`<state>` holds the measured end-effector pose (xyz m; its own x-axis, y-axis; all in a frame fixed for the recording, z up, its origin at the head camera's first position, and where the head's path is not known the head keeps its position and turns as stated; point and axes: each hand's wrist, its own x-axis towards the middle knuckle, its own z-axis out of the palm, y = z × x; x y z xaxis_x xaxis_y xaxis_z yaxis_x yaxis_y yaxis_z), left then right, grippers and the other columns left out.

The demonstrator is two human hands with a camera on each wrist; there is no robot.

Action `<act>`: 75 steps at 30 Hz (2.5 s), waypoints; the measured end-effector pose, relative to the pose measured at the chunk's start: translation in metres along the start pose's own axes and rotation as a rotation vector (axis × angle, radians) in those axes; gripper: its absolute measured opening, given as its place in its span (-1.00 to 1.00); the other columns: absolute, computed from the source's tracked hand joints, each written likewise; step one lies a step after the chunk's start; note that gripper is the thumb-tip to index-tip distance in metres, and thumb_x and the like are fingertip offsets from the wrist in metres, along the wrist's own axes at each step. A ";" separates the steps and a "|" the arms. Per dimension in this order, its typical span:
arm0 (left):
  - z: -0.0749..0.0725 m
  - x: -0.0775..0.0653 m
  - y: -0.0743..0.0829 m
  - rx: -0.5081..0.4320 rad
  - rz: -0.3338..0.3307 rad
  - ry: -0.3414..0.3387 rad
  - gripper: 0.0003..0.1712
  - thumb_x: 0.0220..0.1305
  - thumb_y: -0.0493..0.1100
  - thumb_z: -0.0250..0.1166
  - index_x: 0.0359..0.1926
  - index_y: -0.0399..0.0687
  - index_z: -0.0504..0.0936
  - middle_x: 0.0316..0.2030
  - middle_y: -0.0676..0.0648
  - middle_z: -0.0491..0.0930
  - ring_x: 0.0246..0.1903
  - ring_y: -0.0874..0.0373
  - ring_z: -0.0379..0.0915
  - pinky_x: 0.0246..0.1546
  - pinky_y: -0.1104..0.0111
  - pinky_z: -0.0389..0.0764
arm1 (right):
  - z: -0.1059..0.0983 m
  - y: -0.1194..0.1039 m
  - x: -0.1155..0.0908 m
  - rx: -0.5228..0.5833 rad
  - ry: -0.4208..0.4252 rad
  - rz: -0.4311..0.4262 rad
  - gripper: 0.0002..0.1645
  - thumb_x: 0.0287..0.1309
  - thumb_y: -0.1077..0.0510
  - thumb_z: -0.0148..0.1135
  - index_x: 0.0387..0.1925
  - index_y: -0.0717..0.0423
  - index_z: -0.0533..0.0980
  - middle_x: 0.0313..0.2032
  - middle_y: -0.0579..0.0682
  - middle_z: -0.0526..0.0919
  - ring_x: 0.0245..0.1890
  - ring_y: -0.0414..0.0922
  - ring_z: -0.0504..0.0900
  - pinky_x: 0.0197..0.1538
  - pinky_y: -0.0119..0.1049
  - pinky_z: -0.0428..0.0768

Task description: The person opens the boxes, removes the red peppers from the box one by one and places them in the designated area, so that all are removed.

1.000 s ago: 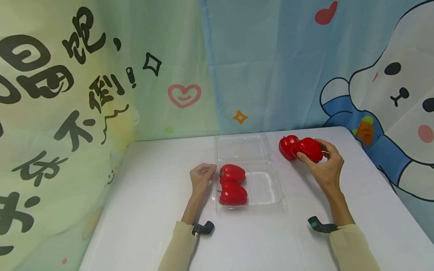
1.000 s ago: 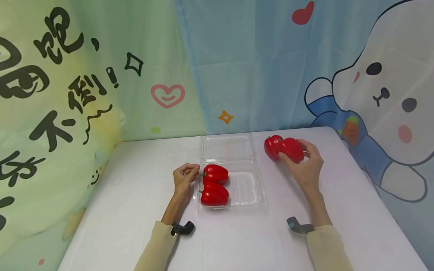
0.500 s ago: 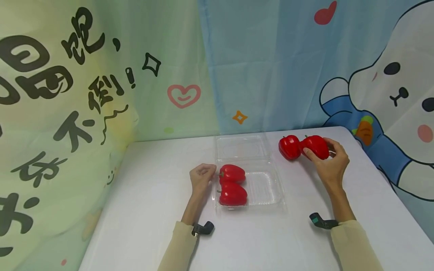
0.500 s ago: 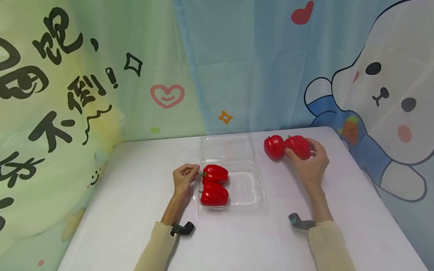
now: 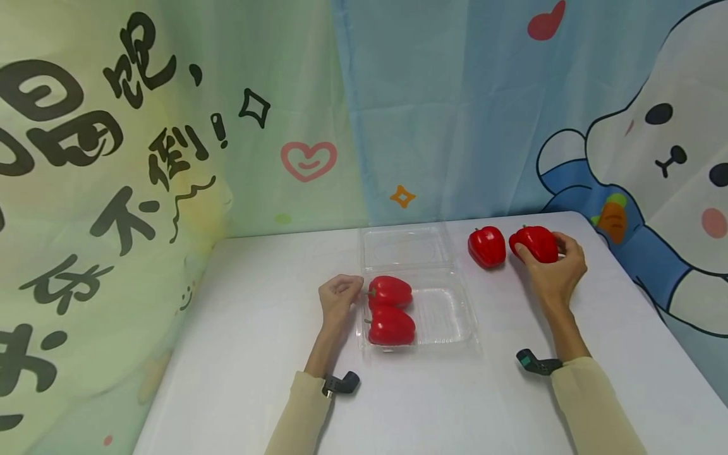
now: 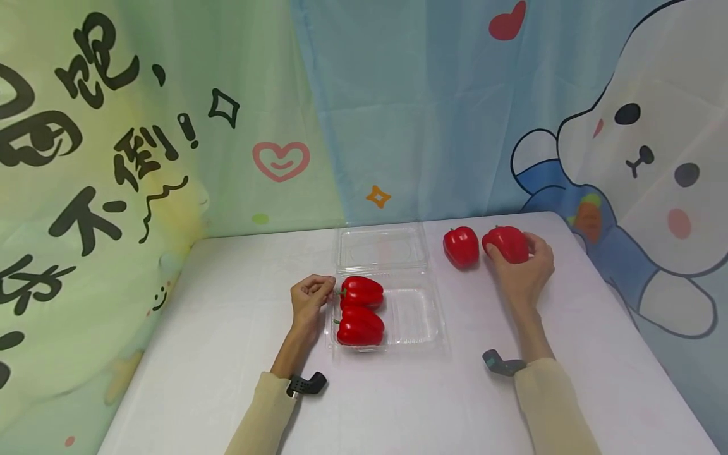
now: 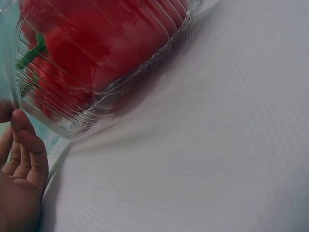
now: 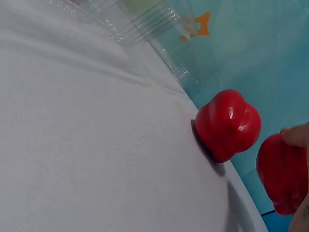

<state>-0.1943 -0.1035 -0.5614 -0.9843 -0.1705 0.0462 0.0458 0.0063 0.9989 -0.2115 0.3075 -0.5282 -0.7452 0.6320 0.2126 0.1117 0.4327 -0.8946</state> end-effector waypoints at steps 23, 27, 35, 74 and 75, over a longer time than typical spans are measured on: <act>0.001 0.002 -0.001 -0.005 -0.045 0.016 -0.81 0.40 -0.12 0.49 -0.20 -0.19 0.81 -0.25 -0.26 0.84 -0.35 0.21 0.70 -0.22 0.41 0.72 | 0.025 0.013 0.013 -0.056 -0.017 0.070 0.00 0.36 -0.06 0.48 0.64 0.04 0.19 0.62 0.09 0.30 0.67 -0.01 0.16 0.59 0.21 0.44; 0.001 0.002 0.000 -0.021 -0.050 0.014 -0.82 0.39 -0.14 0.49 -0.21 -0.20 0.81 -0.27 -0.24 0.84 -0.36 0.22 0.70 -0.23 0.41 0.72 | 0.028 0.014 0.015 -0.064 -0.023 0.072 0.00 0.36 -0.07 0.48 0.64 0.04 0.18 0.62 0.10 0.29 0.68 -0.01 0.15 0.59 0.22 0.44; 0.001 0.002 -0.001 -0.040 -0.039 0.012 -0.81 0.40 -0.15 0.48 -0.21 -0.23 0.80 -0.30 -0.21 0.84 -0.39 0.24 0.69 -0.25 0.44 0.71 | 0.031 0.014 0.016 -0.074 -0.024 0.095 0.00 0.38 -0.08 0.46 0.65 0.04 0.17 0.63 0.12 0.27 0.68 0.01 0.14 0.60 0.21 0.42; 0.001 0.002 0.000 -0.020 -0.017 0.009 -0.77 0.42 -0.13 0.47 -0.18 -0.27 0.80 -0.29 -0.26 0.84 -0.41 0.25 0.67 -0.28 0.45 0.68 | 0.015 0.005 0.017 -0.064 0.012 0.098 0.02 0.37 -0.31 0.39 0.64 0.01 0.23 0.56 0.11 0.38 0.57 0.00 0.30 0.58 0.07 0.44; 0.001 0.002 0.000 -0.017 -0.018 0.010 -0.76 0.42 -0.13 0.47 -0.18 -0.27 0.80 -0.29 -0.26 0.84 -0.41 0.25 0.67 -0.28 0.46 0.68 | 0.015 0.003 0.016 -0.063 0.019 0.085 0.01 0.36 -0.30 0.40 0.63 0.00 0.24 0.55 0.11 0.39 0.56 -0.01 0.31 0.57 0.07 0.45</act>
<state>-0.1966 -0.1026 -0.5618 -0.9833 -0.1801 0.0279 0.0309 -0.0136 0.9994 -0.2325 0.3094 -0.5336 -0.7190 0.6798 0.1445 0.2156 0.4158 -0.8835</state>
